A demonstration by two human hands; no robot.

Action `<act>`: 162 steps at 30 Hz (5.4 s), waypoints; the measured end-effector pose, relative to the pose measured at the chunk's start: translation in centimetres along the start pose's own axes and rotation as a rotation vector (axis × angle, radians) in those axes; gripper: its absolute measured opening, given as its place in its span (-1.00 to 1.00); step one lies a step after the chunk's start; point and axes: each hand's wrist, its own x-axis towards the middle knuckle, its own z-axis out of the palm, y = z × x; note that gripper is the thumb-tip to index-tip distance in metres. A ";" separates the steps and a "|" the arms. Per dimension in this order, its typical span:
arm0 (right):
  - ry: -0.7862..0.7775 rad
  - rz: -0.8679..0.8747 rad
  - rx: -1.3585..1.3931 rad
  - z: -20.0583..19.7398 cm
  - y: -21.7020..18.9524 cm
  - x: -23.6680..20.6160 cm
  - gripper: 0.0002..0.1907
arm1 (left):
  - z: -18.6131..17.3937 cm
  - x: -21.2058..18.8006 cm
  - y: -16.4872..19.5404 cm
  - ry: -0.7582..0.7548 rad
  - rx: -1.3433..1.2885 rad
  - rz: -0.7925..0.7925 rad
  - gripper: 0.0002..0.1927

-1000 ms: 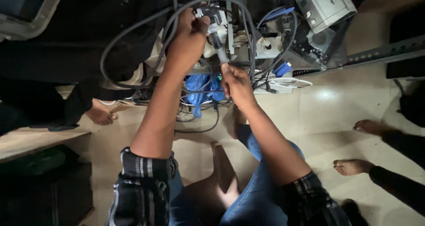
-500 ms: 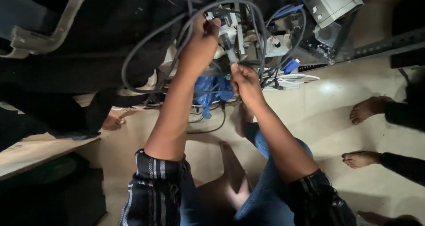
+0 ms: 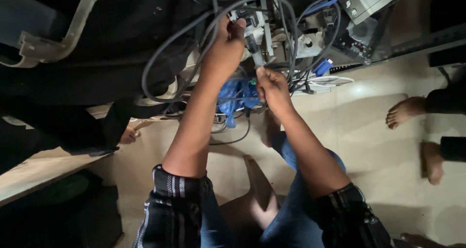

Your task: The person sits on the floor working on a printer, handling cables and connectors inside the machine, then moves to a workbench where they use a screwdriver and pliers on a printer component and a syringe-like tool. They then search through a drawer of small parts and tools and wrap a small item in a sheet of paper.

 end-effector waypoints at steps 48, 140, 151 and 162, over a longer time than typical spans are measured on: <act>-0.056 -0.012 0.082 -0.8 0.2 0.8 -0.46 | 0.6 0.9 -1.4 0.071 -0.162 0.243 -0.69; 0.003 0.039 0.134 -0.7 1.0 1.1 -0.43 | -0.3 0.2 0.2 -0.071 -0.267 -0.032 -0.73; 0.021 0.048 0.141 -0.9 1.4 1.3 -0.41 | 0.5 0.8 -0.8 -0.026 -0.260 0.003 -0.77; 0.038 0.053 0.110 -0.8 1.1 1.2 -0.41 | 0.0 0.6 -0.2 -0.008 -0.043 -0.095 -0.74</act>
